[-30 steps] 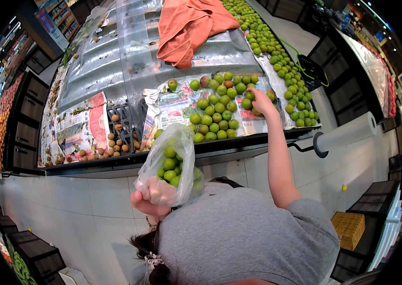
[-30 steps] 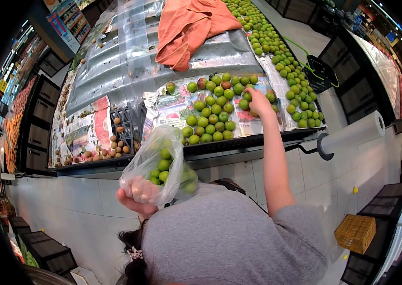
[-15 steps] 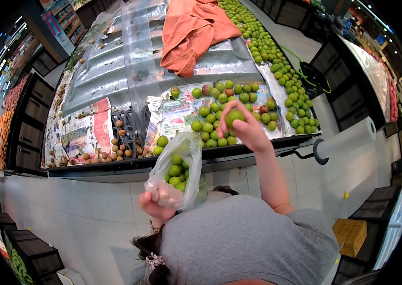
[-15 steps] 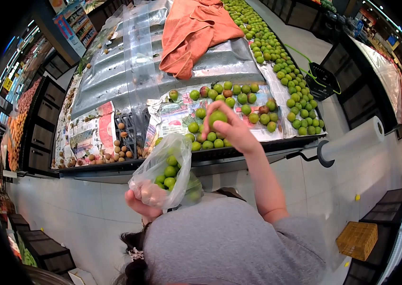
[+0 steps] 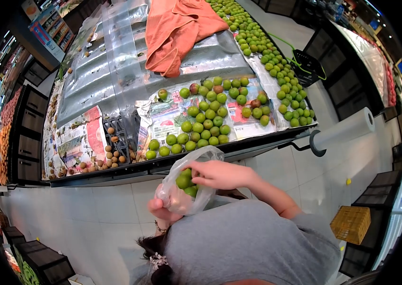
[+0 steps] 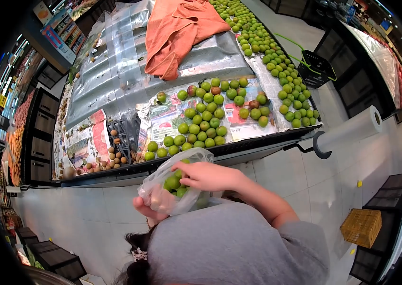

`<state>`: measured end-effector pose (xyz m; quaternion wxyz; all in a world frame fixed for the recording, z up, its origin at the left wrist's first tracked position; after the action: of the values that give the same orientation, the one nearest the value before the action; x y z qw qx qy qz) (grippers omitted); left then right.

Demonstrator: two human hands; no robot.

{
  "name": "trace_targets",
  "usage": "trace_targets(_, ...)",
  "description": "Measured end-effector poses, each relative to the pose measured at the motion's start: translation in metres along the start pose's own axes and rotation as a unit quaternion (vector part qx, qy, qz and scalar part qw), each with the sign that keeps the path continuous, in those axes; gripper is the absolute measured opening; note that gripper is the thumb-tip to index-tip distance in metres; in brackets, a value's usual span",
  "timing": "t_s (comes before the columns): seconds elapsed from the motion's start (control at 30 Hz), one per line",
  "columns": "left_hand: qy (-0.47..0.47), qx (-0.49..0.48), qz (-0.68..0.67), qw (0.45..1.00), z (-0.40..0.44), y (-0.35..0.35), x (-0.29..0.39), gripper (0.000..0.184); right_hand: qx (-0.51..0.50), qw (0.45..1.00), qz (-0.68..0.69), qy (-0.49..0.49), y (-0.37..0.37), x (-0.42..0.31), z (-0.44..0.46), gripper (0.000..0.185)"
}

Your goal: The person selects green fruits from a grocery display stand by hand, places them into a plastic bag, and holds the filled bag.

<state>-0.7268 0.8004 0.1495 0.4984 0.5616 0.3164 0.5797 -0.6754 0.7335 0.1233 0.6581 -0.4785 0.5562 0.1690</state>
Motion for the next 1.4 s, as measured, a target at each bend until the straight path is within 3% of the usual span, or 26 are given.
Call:
trace_targets(0.07,0.0,-0.048,-0.077,0.996,0.002,0.006,-0.008,0.045,0.085,0.991,0.078,-0.065,-0.055,-0.011,-0.017,0.028)
trace_targets(0.13,0.004,-0.038,-0.08,0.996,0.006,0.002,-0.018,0.041,0.234,0.965,0.114,0.003,-0.116,0.029,-0.037,0.022)
trace_targets(0.2,0.027,0.022,-0.058,0.998,0.005,-0.003,-0.025,0.043,0.427,0.901,-0.06,0.043,-0.174,0.073,-0.063,0.024)
trace_targets(0.23,0.014,0.029,-0.045,0.998,-0.005,-0.021,-0.031,0.028,0.465,0.875,-0.108,0.08,-0.187,0.097,-0.074,0.024)
trace_targets(0.3,0.045,0.046,-0.036,0.997,-0.003,-0.014,-0.039,0.028,0.502,0.845,-0.123,0.138,-0.201,0.156,-0.09,0.03)
trace_targets(0.4,0.104,0.086,0.013,0.991,-0.005,-0.007,-0.049,0.029,0.543,0.781,-0.294,0.096,-0.198,0.179,-0.098,0.036)
trace_targets(0.53,0.091,0.039,0.023,0.995,0.004,0.02,-0.067,0.031,0.539,0.763,-0.354,0.046,-0.184,0.185,-0.093,0.045)
trace_targets(0.8,0.0,-0.012,-0.016,1.0,0.021,0.042,-0.114,0.031,0.533,0.785,-0.315,0.019,-0.186,0.188,-0.1,0.045)
trace_targets(0.9,-0.01,0.01,0.015,1.0,0.026,0.045,-0.126,0.032,0.557,0.789,-0.26,-0.011,-0.188,0.176,-0.111,0.043)
trace_targets(1.0,0.009,0.045,0.037,0.998,0.04,0.042,-0.13,0.033,0.59,0.805,-0.056,-0.014,-0.197,0.177,-0.132,0.046)
trace_targets(1.03,0.009,0.043,0.028,0.999,0.039,0.043,-0.131,0.033,0.573,0.815,0.077,-0.042,-0.201,0.17,-0.137,0.044)
trace_targets(1.23,-0.03,0.035,-0.023,0.999,0.043,0.048,-0.142,0.038,0.51,0.752,0.405,-0.107,-0.198,0.132,-0.159,0.039)
trace_targets(1.33,-0.028,0.03,-0.033,0.999,0.047,0.048,-0.144,0.039,0.356,0.743,0.55,-0.138,-0.18,0.072,-0.175,0.031)
trace_targets(1.4,-0.029,0.043,-0.043,0.998,0.046,0.045,-0.146,0.039,0.251,0.816,0.5,-0.144,-0.151,0.041,-0.183,0.029)
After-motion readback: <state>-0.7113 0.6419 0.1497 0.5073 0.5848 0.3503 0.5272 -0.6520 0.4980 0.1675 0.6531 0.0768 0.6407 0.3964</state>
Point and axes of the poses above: each hand's wrist, its own z-axis towards the middle knuckle, its own y-axis out of the palm, x = y × z, the point moved 9 cm from there along z, towards the middle knuckle, and after that the axes turned 8 degrees about x, right-handed, at the moved point
